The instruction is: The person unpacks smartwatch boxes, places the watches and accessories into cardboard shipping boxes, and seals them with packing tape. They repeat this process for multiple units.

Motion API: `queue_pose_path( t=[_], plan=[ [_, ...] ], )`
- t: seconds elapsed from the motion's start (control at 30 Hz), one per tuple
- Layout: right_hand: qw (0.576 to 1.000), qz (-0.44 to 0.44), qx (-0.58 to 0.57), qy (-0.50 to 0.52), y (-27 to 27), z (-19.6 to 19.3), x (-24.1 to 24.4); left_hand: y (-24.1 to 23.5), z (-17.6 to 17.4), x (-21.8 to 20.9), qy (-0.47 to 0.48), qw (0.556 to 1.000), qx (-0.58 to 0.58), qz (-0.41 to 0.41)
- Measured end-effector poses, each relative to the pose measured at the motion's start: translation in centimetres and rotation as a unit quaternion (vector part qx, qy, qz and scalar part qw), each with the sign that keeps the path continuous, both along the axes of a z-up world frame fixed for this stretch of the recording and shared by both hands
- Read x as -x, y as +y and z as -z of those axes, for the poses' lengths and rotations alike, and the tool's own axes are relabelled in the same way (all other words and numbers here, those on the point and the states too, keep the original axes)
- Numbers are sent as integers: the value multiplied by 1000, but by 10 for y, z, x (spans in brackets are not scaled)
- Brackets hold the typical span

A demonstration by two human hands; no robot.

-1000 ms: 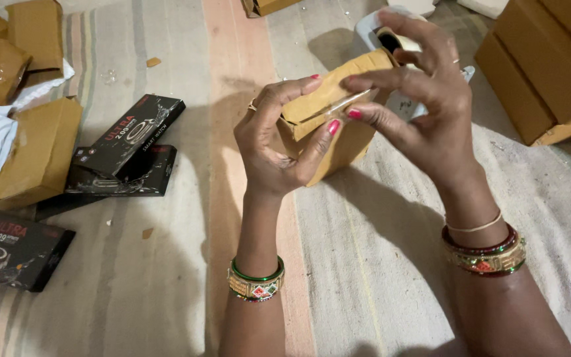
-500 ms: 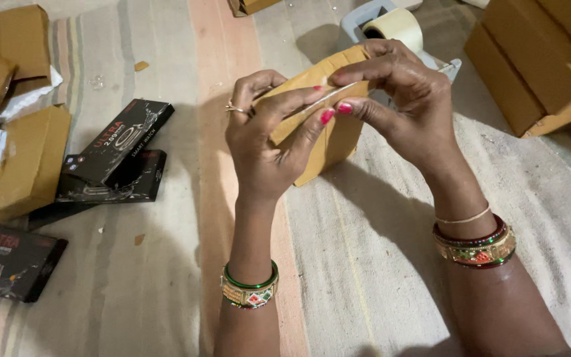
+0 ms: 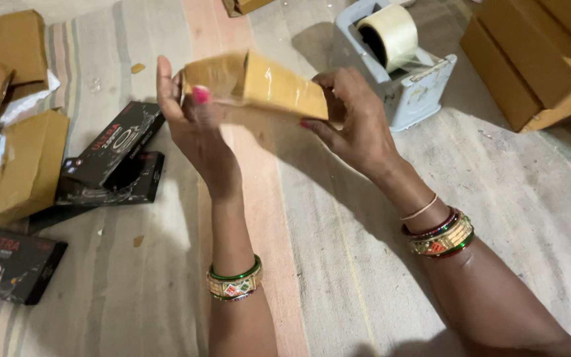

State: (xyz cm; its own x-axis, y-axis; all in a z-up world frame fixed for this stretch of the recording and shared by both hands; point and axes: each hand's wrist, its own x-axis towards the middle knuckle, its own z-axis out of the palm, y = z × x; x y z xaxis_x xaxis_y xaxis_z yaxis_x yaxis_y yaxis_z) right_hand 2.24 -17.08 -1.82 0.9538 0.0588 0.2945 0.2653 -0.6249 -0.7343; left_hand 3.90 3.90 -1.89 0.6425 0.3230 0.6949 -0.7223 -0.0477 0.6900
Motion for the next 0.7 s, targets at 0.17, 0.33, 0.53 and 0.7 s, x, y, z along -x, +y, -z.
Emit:
queue_pose_path(
  t=[0.17,0.33,0.53,0.7],
  plan=[
    [958,-178,99,-202,-1,8,-3,45,25,-13,296,955,13,10],
    [992,-106,27,62,-2,11,-1,70,61,-39,273,957,-72,-60],
    [993,-53,-41,102,-16,42,-31,63,86,-59,349,929,87,-83],
    [978,-86,189,-3,-12,78,-50,38,89,-43,354,866,-266,-234]
  ],
)
